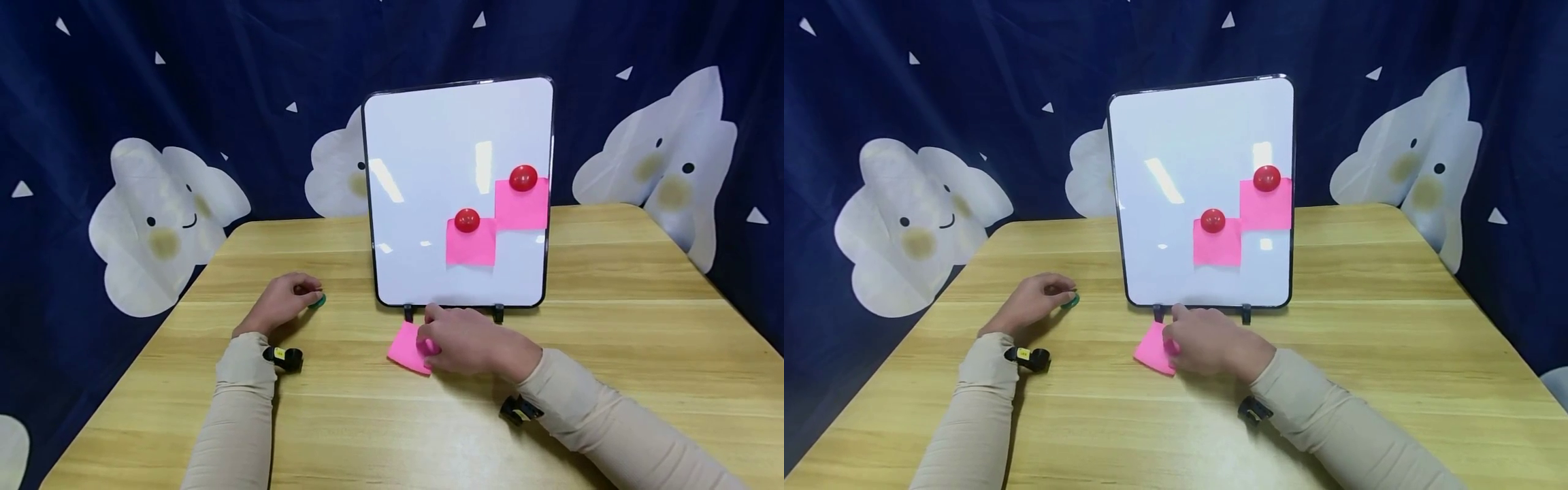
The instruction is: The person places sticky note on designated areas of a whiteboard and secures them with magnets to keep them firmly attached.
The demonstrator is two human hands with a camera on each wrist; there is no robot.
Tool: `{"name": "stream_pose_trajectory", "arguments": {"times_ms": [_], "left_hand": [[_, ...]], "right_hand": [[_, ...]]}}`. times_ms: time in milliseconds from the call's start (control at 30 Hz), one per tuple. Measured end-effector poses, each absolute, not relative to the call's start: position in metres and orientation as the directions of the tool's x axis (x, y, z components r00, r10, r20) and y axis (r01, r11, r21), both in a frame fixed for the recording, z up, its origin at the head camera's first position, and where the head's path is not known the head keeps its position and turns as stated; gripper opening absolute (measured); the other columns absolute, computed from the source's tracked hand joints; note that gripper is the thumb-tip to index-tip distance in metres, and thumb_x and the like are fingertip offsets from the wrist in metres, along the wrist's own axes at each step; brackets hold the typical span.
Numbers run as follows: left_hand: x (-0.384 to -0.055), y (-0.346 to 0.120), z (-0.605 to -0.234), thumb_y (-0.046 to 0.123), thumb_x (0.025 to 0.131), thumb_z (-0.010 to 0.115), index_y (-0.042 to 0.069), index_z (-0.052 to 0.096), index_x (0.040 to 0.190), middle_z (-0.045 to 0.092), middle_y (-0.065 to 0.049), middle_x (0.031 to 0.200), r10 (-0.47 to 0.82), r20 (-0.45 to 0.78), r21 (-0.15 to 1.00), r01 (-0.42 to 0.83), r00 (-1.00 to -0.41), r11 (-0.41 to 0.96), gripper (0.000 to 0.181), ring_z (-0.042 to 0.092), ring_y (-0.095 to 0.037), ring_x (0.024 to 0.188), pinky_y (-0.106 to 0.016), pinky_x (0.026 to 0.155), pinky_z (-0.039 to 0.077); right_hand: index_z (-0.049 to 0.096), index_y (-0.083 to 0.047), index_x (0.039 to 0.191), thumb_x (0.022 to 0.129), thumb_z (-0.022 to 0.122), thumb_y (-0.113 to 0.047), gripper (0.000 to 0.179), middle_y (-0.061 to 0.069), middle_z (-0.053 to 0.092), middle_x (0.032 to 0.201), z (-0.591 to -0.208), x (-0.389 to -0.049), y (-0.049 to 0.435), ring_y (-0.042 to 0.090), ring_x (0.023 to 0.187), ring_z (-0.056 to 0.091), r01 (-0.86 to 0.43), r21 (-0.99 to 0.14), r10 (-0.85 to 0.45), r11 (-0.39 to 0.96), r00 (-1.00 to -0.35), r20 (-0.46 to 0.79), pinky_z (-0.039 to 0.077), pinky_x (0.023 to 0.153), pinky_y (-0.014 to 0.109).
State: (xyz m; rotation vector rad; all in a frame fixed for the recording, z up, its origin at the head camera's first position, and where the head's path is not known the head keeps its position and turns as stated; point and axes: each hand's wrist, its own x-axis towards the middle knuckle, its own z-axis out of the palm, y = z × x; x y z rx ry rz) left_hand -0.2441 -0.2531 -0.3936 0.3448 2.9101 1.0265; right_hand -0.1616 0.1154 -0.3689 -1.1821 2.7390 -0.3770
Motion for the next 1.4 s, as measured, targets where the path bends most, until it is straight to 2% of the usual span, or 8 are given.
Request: {"name": "stream_pose_trajectory", "arguments": {"times_ms": [167,433,700,933,1167,1400], "left_hand": [[-0.244,-0.257,-0.393,0.026,0.097,0.069,0.008,0.069,0.124,0.067,-0.007,0.110,0.233,-0.002,0.640,0.177,-0.973,0.747,0.032,0.060,-0.025,0.102,-0.043,0.089,0.047],[-0.243,-0.259,-0.387,0.027,0.095,0.070,0.006,0.065,0.129,0.063,-0.011,0.119,0.273,-0.072,0.657,0.160,-0.959,0.737,0.040,0.057,-0.026,0.106,-0.043,0.093,0.045],[-0.244,-0.260,-0.384,0.020,0.093,0.072,0.004,0.062,0.131,0.059,-0.013,0.121,0.313,-0.103,0.663,0.170,-0.944,0.729,0.043,0.056,-0.027,0.103,-0.040,0.089,0.047],[-0.244,-0.259,-0.386,0.019,0.092,0.073,0.003,0.062,0.130,0.058,-0.015,0.122,0.308,-0.110,0.662,0.161,-0.945,0.732,0.043,0.056,-0.028,0.105,-0.040,0.089,0.047],[-0.242,-0.258,-0.387,0.018,0.092,0.072,0.006,0.064,0.129,0.056,-0.014,0.124,0.284,-0.114,0.666,0.139,-0.952,0.733,0.040,0.055,-0.028,0.106,-0.041,0.092,0.046],[-0.241,-0.262,-0.389,0.018,0.093,0.072,0.005,0.064,0.129,0.056,-0.015,0.124,0.285,-0.106,0.659,0.147,-0.953,0.738,0.040,0.055,-0.028,0.106,-0.042,0.091,0.047]], "right_hand": [[0.076,-0.020,0.106,0.088,0.074,-0.020,0.018,-0.001,0.056,0.108,-0.368,-0.165,0.121,0.013,0.086,0.056,-0.686,-0.314,-0.730,0.656,-0.682,-0.037,0.049,0.077,0.034],[0.077,-0.018,0.101,0.086,0.077,-0.018,0.015,-0.004,0.055,0.101,-0.368,-0.170,0.126,0.012,0.083,0.054,-0.684,-0.329,-0.729,0.651,-0.684,-0.022,0.048,0.073,0.031],[0.073,-0.020,0.095,0.082,0.080,-0.019,0.015,-0.004,0.053,0.095,-0.366,-0.171,0.128,0.011,0.083,0.052,-0.644,-0.350,-0.699,0.680,-0.714,-0.045,0.047,0.071,0.030],[0.071,-0.021,0.103,0.082,0.082,-0.023,0.025,-0.002,0.051,0.093,-0.366,-0.172,0.131,0.010,0.073,0.053,-0.571,-0.369,-0.646,0.733,-0.755,-0.113,0.047,0.067,0.031],[0.070,-0.022,0.113,0.081,0.083,-0.022,0.034,-0.002,0.052,0.095,-0.362,-0.168,0.132,0.011,0.075,0.054,-0.547,-0.359,-0.629,0.756,-0.759,-0.169,0.048,0.068,0.031],[0.066,-0.023,0.117,0.082,0.083,-0.022,0.039,-0.002,0.052,0.096,-0.359,-0.169,0.133,0.012,0.077,0.055,-0.516,-0.399,-0.625,0.758,-0.748,-0.222,0.048,0.068,0.032]]}}
